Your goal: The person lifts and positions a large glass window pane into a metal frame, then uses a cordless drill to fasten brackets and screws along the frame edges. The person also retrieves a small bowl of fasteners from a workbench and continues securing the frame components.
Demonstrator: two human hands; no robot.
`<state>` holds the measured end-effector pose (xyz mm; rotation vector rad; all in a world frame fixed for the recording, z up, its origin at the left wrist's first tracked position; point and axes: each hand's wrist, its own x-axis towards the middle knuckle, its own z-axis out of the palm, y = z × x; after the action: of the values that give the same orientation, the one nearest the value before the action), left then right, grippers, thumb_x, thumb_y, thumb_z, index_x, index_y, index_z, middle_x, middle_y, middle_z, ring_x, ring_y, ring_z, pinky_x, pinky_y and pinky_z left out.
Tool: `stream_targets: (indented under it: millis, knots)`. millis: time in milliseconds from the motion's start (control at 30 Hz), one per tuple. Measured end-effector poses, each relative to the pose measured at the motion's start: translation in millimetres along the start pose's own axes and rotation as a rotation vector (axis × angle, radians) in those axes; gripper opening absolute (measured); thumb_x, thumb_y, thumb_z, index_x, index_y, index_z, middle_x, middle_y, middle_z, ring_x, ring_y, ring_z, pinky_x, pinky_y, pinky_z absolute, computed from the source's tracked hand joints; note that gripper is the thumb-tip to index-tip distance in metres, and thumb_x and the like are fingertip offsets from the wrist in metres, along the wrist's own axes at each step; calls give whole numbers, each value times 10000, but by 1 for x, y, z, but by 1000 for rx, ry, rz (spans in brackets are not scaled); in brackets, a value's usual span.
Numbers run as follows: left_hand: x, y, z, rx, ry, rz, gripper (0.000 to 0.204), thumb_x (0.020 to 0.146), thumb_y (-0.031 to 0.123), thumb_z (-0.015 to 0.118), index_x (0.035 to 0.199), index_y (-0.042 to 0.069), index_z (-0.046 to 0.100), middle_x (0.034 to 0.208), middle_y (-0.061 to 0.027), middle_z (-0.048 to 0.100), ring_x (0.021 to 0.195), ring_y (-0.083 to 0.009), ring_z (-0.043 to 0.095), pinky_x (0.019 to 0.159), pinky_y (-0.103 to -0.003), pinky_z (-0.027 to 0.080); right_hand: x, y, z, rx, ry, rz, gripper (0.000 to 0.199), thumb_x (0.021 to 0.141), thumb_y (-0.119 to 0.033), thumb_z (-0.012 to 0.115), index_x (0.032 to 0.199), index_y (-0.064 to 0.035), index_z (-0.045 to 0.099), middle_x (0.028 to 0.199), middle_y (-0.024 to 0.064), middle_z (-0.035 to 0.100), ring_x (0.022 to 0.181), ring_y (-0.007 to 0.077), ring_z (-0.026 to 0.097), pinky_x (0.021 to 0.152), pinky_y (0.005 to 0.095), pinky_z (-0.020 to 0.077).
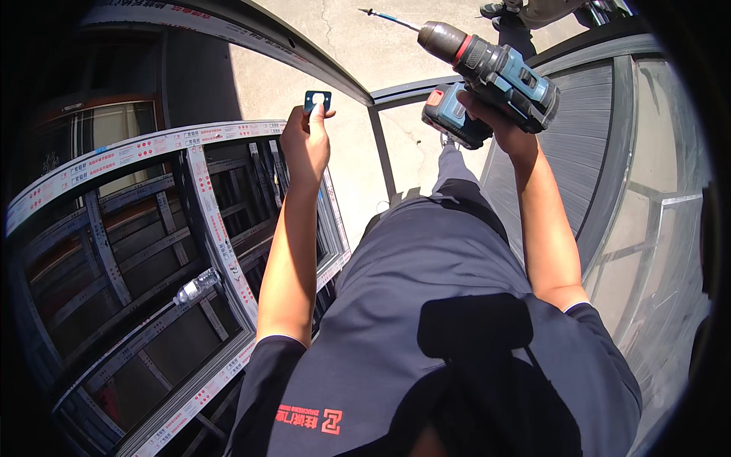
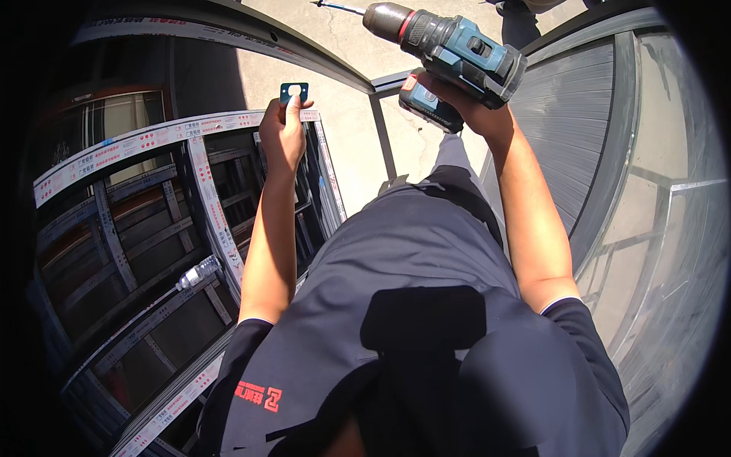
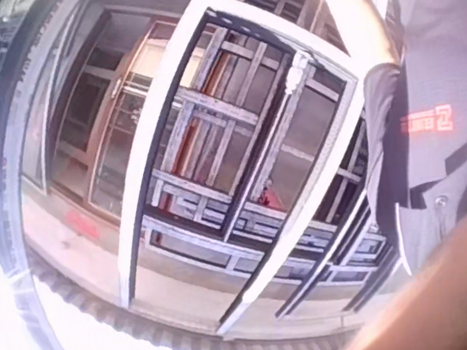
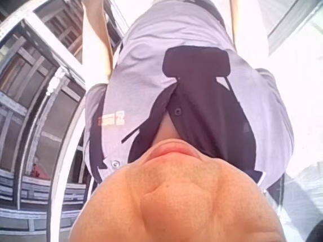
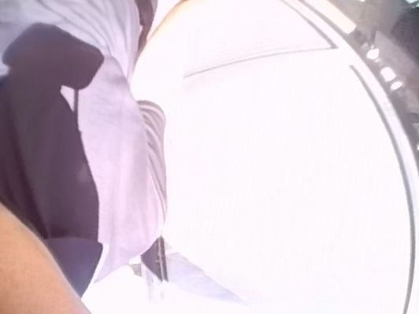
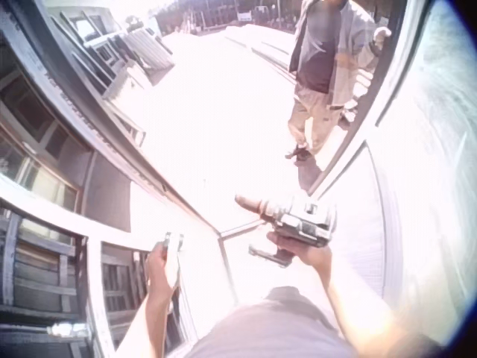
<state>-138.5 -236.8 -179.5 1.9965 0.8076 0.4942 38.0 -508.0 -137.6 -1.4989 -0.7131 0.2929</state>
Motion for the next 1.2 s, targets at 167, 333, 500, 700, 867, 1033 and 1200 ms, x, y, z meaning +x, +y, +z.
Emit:
stream_targets:
  millis: [167,333,500,700,867,1033,1200]
  knots:
    - [72,-8,41,194,218,-11,214,982,255,671,936,53,727,806,-82,758,721,-193,726,644,-324,527,74,48,-39,-29,-169,-54,230,911,-120,783,1127,-56,735,999,77,762,896,182,729,825,352,603]
    - [102,1,46,487,476,-7,256,953,293,691,889,50,745,776,-110,746,724,-288,732,665,-365,547,114,67,-57,51,-236,93,267,912,-168,792,1152,-69,732,999,76,761,893,164,724,810,348,614]
    - [103,8,52,524,505,13,248,955,257,710,851,32,719,749,-105,726,659,-249,702,605,-347,522,131,78,-52,-76,-191,166,196,867,-131,825,1024,-89,714,786,-3,656,714,103,614,699,289,521]
    - [103,6,51,465,457,-16,222,947,198,732,823,16,706,681,-84,687,576,-172,639,551,-290,476,121,97,-51,-176,-299,300,391,874,-227,833,1223,-128,688,1102,52,730,999,180,699,872,368,586]
    - [105,13,47,511,454,-28,237,931,189,752,796,2,698,642,-77,661,535,-144,596,526,-284,453,114,105,-46,-164,-344,594,446,828,-252,879,1208,-142,672,1048,22,699,984,173,656,892,382,555]
    - [105,16,47,603,496,-66,300,942,211,750,753,-10,676,584,-55,616,490,-118,527,494,-279,413,115,117,-53,-113,-358,608,395,842,-225,861,1178,-134,674,1001,15,695,931,166,653,834,369,549]
    - [105,17,40,674,454,-44,314,959,210,737,759,-26,679,581,-60,612,489,-109,515,493,-275,399,103,138,-62,-192,-353,684,445,822,-264,877,1200,-126,685,1028,35,720,956,184,679,851,381,559]
